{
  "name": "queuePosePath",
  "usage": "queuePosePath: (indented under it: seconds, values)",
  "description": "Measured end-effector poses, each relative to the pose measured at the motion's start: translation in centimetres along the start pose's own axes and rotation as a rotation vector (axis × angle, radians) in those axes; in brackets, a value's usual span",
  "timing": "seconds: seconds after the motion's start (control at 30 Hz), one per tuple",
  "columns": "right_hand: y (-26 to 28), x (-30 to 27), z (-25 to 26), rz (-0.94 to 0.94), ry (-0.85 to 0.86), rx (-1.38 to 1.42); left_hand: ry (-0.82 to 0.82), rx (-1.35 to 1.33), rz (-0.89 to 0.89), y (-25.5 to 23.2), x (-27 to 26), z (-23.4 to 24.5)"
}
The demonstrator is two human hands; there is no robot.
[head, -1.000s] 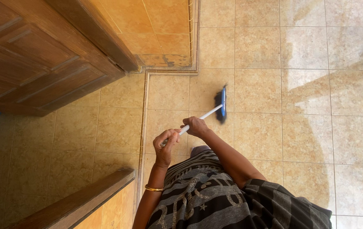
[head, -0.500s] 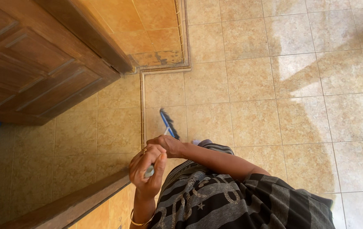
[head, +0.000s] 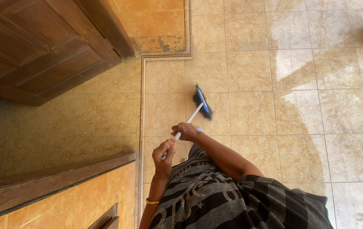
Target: The person sweeps a tiled balcony floor using a long-handled broom, pushing debris toward the railing.
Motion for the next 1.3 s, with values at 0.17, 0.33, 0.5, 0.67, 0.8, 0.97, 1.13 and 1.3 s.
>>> queuePosePath:
  seconds: [0.17, 0.33, 0.5, 0.67, 0.8, 0.97, 1.13, 1.3]
  values:
    - [5.2, -1.3, 8.3, 0.032, -0.298, 0.014, -0.144, -0.197, -0.060, -6.7, 3.2, 2.1]
    - [9.0, 0.6, 15.9, 0.229, -0.411, 0.140, -0.099, 0.071, -0.222, -13.7, 8.8, -1.4]
    - [1.2, 6.5, 18.6, 0.252, -0.213, 0.249, 0.055, 0.224, -0.116, -6.5, 16.6, -10.6]
    - [-11.7, 8.3, 17.8, 0.102, -0.051, 0.260, 0.095, 0.149, -0.034, 2.3, 21.9, -16.8]
    - [-22.6, 6.6, 19.0, -0.093, -0.013, 0.089, 0.156, -0.122, 0.025, 7.1, 25.5, -19.6]
    - [-29.6, 5.5, 23.1, -0.250, -0.132, 0.067, 0.100, -0.256, 0.199, 10.0, 29.3, -21.7]
    - [-23.7, 5.1, 32.9, -0.069, -0.502, 0.055, 0.091, -0.313, 0.020, 2.4, 33.5, -22.3]
    - [-17.6, 6.1, 38.0, 0.069, -0.500, 0.196, 0.197, -0.027, -0.282, -6.2, 35.0, -24.5]
Point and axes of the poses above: each hand's wrist, its own x-axis towards the middle knuckle, its own z-axis out of the back of the hand, y = z × x, the point moved 10 cm from there along x, towards the middle knuckle, and after that the axes turned 5 degrees about -x, right-handed, at the moved point
